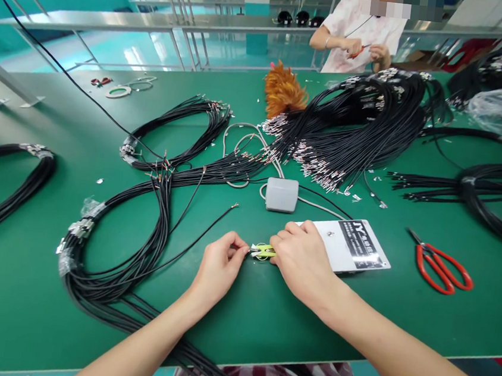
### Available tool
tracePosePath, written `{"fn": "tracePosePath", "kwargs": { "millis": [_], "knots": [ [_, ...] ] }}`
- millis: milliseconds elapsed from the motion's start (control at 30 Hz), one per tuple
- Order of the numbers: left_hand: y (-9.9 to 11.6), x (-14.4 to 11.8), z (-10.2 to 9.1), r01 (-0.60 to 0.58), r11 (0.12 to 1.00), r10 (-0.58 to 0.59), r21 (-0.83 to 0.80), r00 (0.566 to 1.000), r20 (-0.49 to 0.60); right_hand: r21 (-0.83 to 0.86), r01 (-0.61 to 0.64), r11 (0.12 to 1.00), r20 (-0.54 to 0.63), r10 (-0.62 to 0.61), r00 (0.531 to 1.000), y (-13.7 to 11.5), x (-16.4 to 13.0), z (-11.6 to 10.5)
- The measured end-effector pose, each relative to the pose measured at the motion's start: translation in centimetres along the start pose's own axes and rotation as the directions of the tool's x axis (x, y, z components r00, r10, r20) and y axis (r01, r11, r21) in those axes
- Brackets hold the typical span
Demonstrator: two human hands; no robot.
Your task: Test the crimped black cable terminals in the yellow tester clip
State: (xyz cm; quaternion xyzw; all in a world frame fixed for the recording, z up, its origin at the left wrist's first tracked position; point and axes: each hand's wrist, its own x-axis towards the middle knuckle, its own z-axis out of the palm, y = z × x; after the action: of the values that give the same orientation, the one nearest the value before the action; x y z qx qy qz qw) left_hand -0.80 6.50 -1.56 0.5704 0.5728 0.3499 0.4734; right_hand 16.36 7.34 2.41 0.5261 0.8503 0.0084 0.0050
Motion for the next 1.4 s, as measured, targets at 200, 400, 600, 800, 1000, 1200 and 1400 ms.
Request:
{"fn": "tracePosePath", "kwargs": {
  "millis": [200,400,600,800,1000,1200,1400],
  "knots": [
    [0.1,-0.3,-0.1,0.003,1.000,-0.003,0.000,1.000,0.000,0.001,0.001,1.000,-0.010,-0.001,1.000,0.0,0.0,0.1],
    [-0.2,-0.1,0.2,-0.007,1.000,0.007,0.014,1.000,-0.009,0.003,0.003,1.000,-0.013,-0.003,1.000,0.0,-0.1,0.0],
    [-0.4,0.0,0.4,-0.004,1.000,0.004,0.014,1.000,-0.016,-0.002,0.015,1.000,-0.016,-0.015,1.000,-0.1,-0.1,0.1],
    [-0.1,-0.2,0.4,0.014,1.000,-0.014,0.022,1.000,-0.018,0.015,0.045,0.999,-0.037,-0.044,0.998,-0.1,-0.4,-0.3],
    [0.1,-0.3,0.2,0.022,1.000,-0.022,-0.002,1.000,-0.007,0.239,0.034,0.970,-0.437,0.077,0.896,3.9,-6.4,-1.2],
    [0.0,-0.2,0.1,0.019,0.999,-0.020,-0.036,1.000,-0.003,0.340,-0.010,0.940,-0.553,0.209,0.806,3.0,-11.5,1.9],
    [-0.1,-0.4,-0.4,0.025,1.000,-0.025,0.006,1.000,-0.015,0.274,-0.061,0.960,-0.603,0.221,0.767,1.8,-10.5,4.3]
  ]
}}
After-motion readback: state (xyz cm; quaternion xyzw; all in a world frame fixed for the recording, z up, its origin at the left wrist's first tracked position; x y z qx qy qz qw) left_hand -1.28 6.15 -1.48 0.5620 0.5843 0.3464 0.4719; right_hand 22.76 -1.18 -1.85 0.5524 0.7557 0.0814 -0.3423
